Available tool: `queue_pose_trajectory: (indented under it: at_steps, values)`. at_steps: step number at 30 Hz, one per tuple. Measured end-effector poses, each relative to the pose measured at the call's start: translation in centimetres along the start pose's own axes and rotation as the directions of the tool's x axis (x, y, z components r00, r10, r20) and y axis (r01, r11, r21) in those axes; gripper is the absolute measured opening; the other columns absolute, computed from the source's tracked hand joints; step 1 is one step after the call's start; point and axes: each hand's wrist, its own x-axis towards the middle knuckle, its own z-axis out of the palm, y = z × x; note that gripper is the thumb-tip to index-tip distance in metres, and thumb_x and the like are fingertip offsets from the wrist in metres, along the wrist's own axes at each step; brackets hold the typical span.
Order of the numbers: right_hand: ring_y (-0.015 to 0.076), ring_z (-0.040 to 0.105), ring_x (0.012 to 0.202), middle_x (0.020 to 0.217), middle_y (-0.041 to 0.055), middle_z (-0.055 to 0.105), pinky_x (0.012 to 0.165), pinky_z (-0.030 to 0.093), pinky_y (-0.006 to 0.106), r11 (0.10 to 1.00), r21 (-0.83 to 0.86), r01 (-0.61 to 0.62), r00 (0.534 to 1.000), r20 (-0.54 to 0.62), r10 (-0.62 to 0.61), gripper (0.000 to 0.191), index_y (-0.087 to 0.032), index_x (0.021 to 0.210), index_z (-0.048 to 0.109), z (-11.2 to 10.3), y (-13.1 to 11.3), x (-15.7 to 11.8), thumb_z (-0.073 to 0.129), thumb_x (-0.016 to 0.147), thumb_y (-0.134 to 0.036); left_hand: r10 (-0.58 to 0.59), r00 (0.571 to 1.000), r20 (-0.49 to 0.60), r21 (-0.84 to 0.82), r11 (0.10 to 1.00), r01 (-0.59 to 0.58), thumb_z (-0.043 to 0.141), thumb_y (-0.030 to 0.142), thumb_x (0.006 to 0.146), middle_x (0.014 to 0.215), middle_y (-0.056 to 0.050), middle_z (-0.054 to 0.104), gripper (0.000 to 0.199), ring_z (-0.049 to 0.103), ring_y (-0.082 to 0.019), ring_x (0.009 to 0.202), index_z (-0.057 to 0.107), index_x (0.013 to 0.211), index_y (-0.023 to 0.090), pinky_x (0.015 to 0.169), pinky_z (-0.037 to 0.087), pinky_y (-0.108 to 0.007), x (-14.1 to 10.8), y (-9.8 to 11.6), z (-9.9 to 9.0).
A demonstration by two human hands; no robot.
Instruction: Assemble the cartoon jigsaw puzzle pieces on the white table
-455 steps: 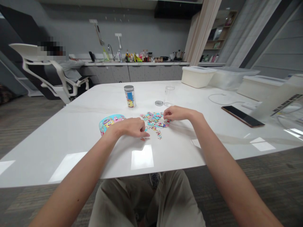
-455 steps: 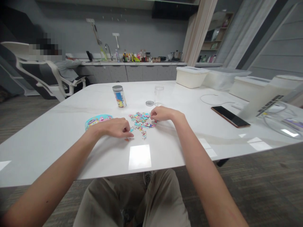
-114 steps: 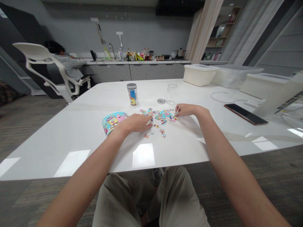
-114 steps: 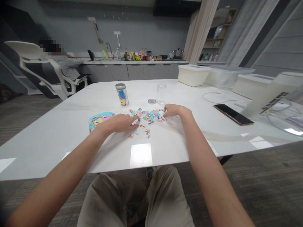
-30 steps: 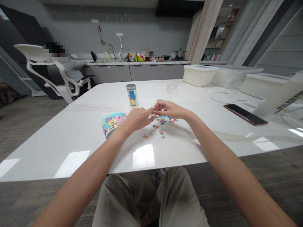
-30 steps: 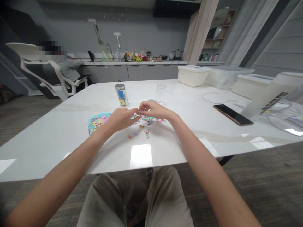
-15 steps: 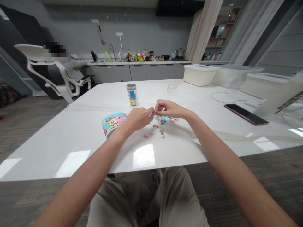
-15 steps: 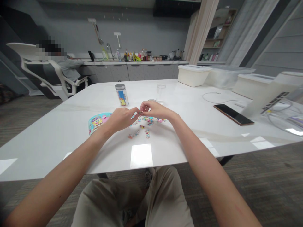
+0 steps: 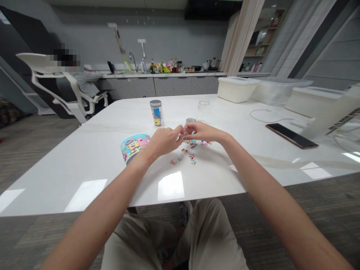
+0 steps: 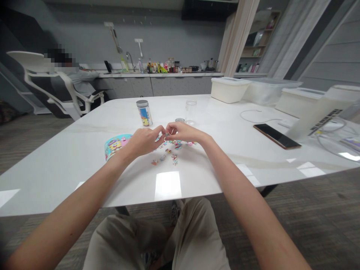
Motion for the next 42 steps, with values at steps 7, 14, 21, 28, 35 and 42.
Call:
queue_pose_trajectory:
  at_steps: [7,14,21,28,35,42]
  values:
    - [0.0163,0.059,0.074,0.081,0.0031,0.064,0.066,0.046,0.028,0.999,-0.034,-0.004,0.999,-0.036,0.003,0.017,-0.018,0.086,0.058,-0.06,-0.02,0.00,0.059,0.081,-0.035,0.001,0.999,0.052,0.006,1.000,-0.001,0.035,0.034,0.095,0.076,-0.010,0.071,0.033,0.069,-0.028,0.072,0.059,0.110,0.018,0.060,0.043,-0.032,-0.09,0.05,-0.13]
    - [0.0148,0.061,0.076,0.083,0.0025,0.065,0.067,0.048,0.027,0.998,0.055,0.041,0.999,-0.013,-0.040,0.011,-0.019,0.089,0.054,-0.03,0.21,0.06,0.058,0.079,-0.020,-0.002,0.995,0.096,0.027,1.000,-0.001,0.033,0.036,0.097,0.078,-0.011,0.071,0.036,0.069,-0.028,0.075,0.061,0.108,0.016,0.063,0.044,-0.032,0.00,0.02,-0.25]
    - [0.0143,0.065,0.075,0.080,0.0020,0.067,0.063,0.047,0.025,0.996,0.086,-0.034,0.999,0.014,0.033,0.009,-0.018,0.085,0.057,0.06,-0.25,-0.14,0.059,0.076,-0.017,0.006,0.997,0.076,-0.018,1.000,-0.005,0.036,0.038,0.096,0.077,-0.009,0.071,0.035,0.068,-0.027,0.072,0.061,0.112,0.019,0.063,0.043,-0.032,-0.04,-0.05,-0.03]
    - [0.0144,0.059,0.074,0.081,0.0025,0.065,0.065,0.046,0.026,0.995,-0.093,0.027,0.997,-0.063,-0.032,0.012,-0.017,0.084,0.065,-0.29,0.10,0.04,0.063,0.075,-0.024,0.037,0.995,0.090,0.002,0.999,-0.037,0.035,0.033,0.096,0.077,-0.010,0.072,0.034,0.068,-0.026,0.071,0.063,0.104,0.017,0.061,0.042,-0.032,-0.04,-0.02,-0.09]
    - [0.0143,0.062,0.073,0.080,0.0022,0.068,0.063,0.046,0.026,1.000,-0.024,0.009,1.000,-0.017,-0.009,0.009,-0.018,0.085,0.061,-0.10,-0.06,-0.01,0.061,0.079,-0.024,0.034,0.992,0.122,0.017,0.999,-0.036,0.034,0.032,0.095,0.077,-0.011,0.071,0.035,0.069,-0.027,0.074,0.064,0.102,0.016,0.062,0.042,-0.032,0.00,-0.04,-0.35]
    - [0.0145,0.063,0.070,0.078,0.0030,0.068,0.064,0.048,0.026,0.997,-0.028,-0.070,0.996,-0.049,0.069,0.008,-0.018,0.090,0.058,-0.07,-0.02,-0.06,0.055,0.084,-0.022,-0.008,0.990,0.140,0.026,1.000,0.004,0.032,0.031,0.095,0.077,-0.011,0.071,0.036,0.068,-0.025,0.073,0.065,0.102,0.017,0.062,0.043,-0.031,0.00,-0.07,-0.28]
